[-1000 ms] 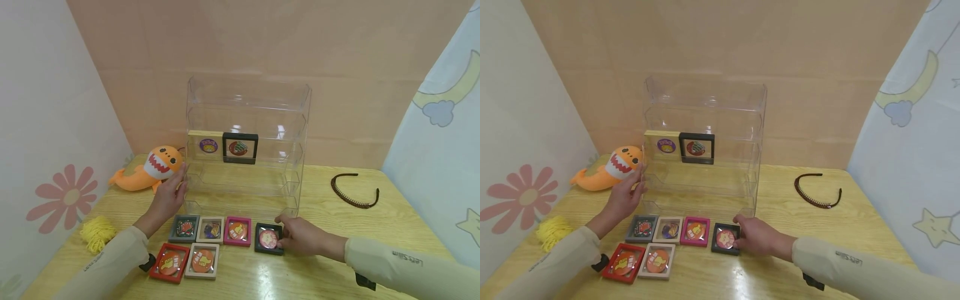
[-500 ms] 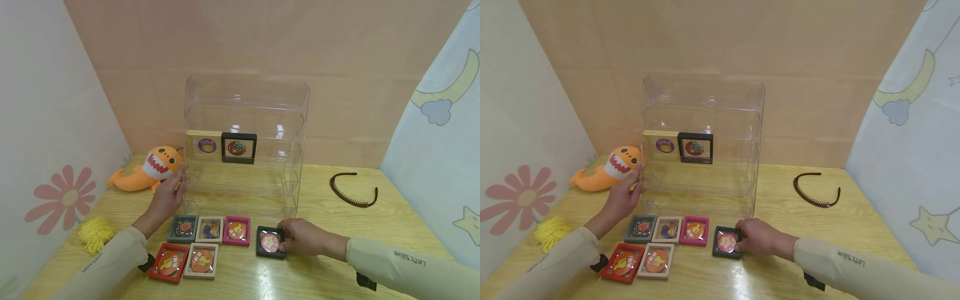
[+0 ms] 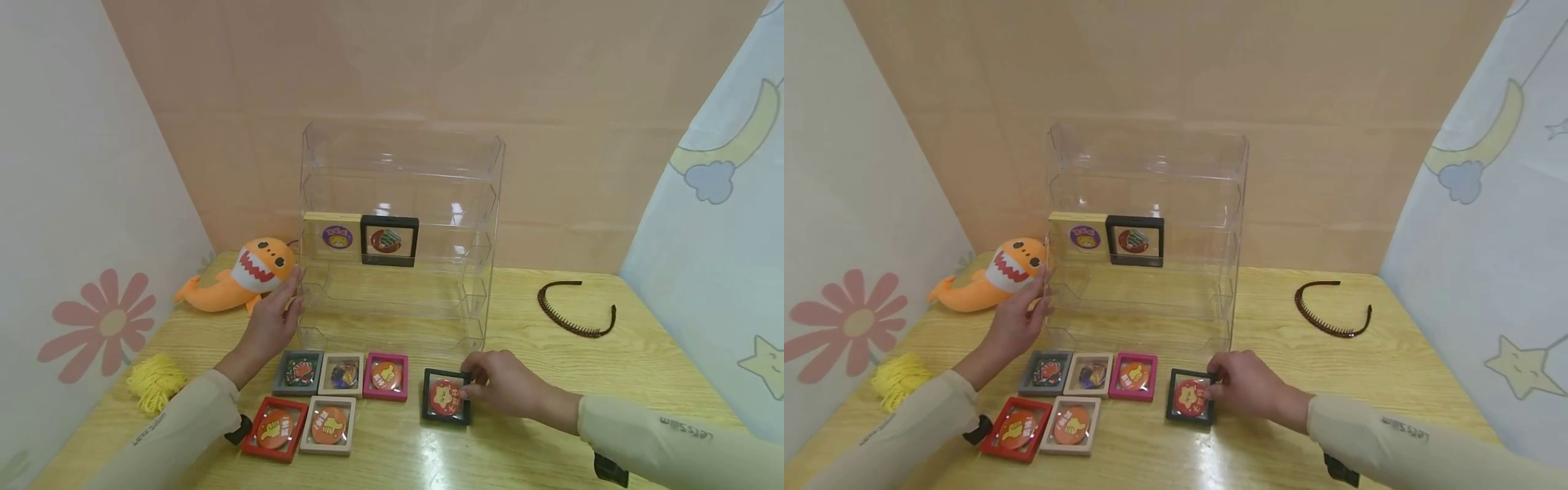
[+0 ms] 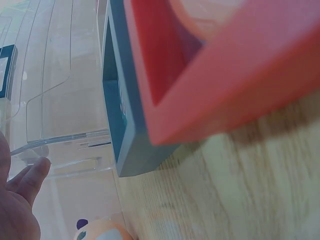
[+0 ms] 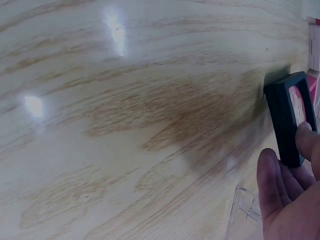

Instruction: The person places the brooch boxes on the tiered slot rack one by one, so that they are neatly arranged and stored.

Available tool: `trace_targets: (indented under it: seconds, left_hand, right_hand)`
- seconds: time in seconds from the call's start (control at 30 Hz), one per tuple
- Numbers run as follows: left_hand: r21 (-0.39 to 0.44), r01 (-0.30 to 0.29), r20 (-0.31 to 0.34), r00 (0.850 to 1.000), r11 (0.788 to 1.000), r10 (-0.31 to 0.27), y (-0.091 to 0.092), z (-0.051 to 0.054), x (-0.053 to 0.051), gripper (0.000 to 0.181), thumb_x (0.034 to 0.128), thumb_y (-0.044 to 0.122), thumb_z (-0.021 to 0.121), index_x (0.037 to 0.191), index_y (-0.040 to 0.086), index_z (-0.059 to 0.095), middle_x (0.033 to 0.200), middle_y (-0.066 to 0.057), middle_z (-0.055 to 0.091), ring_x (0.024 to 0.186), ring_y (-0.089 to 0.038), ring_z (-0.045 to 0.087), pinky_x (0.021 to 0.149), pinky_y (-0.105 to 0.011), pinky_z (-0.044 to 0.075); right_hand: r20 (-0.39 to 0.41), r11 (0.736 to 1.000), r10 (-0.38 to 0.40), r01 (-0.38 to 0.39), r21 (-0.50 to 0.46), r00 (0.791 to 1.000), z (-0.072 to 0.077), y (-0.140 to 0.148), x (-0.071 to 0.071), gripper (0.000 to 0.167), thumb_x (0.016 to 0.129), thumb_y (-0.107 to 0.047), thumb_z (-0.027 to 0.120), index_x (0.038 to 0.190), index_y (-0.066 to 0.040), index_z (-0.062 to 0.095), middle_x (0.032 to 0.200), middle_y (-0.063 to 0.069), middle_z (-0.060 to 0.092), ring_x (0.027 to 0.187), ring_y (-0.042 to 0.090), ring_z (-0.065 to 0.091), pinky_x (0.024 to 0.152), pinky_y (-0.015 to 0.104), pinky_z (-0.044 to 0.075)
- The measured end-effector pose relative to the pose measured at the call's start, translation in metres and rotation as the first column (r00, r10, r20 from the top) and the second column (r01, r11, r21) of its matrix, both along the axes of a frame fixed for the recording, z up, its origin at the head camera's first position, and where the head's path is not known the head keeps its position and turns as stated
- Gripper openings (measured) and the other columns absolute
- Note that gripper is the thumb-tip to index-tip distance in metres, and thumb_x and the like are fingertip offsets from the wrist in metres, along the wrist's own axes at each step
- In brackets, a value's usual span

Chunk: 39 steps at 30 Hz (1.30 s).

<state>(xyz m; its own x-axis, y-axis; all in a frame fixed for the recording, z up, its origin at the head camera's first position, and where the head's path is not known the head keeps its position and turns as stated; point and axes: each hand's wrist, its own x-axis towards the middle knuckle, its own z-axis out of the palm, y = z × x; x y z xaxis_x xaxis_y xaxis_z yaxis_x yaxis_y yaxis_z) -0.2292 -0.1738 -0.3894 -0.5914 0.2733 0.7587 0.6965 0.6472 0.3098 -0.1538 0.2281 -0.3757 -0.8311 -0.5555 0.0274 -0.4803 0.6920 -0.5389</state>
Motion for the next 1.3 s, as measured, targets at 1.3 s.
trace_targets:
  seconds: [1.3]
  left_hand:
    - [-0.006, -0.011, 0.023, 1.000, 1.000, 0.011, 0.001, 0.001, 0.001, 0.058, 0.0857, -0.008, 0.062, 0.139, -0.008, 0.039, 0.137, -0.021, 0.046, 0.114, -0.037, 0.053, 0.083, -0.047, 0.049]
  right_hand:
    - [-0.256, 0.973, -0.106, 0.047, -0.224, 0.961, 0.050, 0.003, -0.027, 0.008, 0.082, -0.010, 0.075, 0.084, -0.012, 0.068, 0.074, -0.011, 0.062, 0.069, 0.007, 0.061, 0.058, 0.023, 0.054]
